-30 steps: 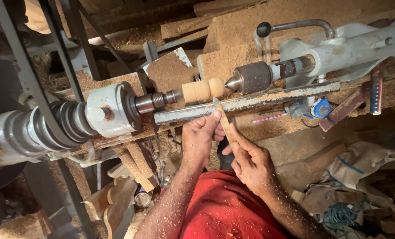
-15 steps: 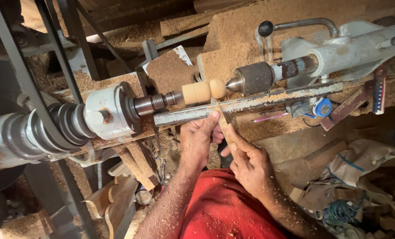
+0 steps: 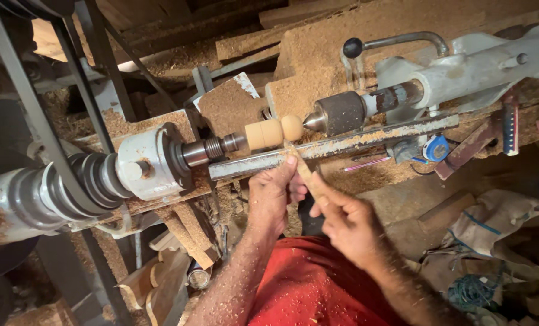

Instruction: The person shapes a piece of wood using a lathe. They mark the rotating wood with a pencil and a ruler, use a chisel to carve shapes into the wood, and smooth the surface with sandpaper.

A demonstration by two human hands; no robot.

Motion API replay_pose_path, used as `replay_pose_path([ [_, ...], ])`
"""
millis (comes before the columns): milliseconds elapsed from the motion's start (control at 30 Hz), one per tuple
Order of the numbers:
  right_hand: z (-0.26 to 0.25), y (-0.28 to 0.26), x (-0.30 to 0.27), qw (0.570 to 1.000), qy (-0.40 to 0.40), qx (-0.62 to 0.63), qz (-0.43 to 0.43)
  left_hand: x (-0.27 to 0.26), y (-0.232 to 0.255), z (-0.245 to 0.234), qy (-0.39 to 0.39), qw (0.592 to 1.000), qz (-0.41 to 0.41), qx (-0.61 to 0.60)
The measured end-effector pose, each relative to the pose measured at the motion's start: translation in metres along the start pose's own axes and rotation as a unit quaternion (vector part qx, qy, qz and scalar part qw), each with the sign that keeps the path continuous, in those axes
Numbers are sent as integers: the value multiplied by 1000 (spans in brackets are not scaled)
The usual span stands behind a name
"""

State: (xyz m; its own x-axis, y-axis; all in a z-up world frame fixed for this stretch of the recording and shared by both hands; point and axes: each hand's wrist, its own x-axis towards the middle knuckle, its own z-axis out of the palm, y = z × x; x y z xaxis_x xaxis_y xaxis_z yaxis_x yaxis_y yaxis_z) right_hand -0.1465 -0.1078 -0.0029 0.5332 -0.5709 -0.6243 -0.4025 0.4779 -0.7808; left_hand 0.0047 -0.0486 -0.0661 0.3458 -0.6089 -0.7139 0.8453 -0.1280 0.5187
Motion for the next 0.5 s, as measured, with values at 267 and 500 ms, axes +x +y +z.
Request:
replay_pose_path([
  [267,-58,-19,24,994,-98,-41,33,3,-11,15,16,999,-28,-31],
  [500,-82,-43,45,972,-142,-184,17,0,-10,28,33,998,-40,-41],
])
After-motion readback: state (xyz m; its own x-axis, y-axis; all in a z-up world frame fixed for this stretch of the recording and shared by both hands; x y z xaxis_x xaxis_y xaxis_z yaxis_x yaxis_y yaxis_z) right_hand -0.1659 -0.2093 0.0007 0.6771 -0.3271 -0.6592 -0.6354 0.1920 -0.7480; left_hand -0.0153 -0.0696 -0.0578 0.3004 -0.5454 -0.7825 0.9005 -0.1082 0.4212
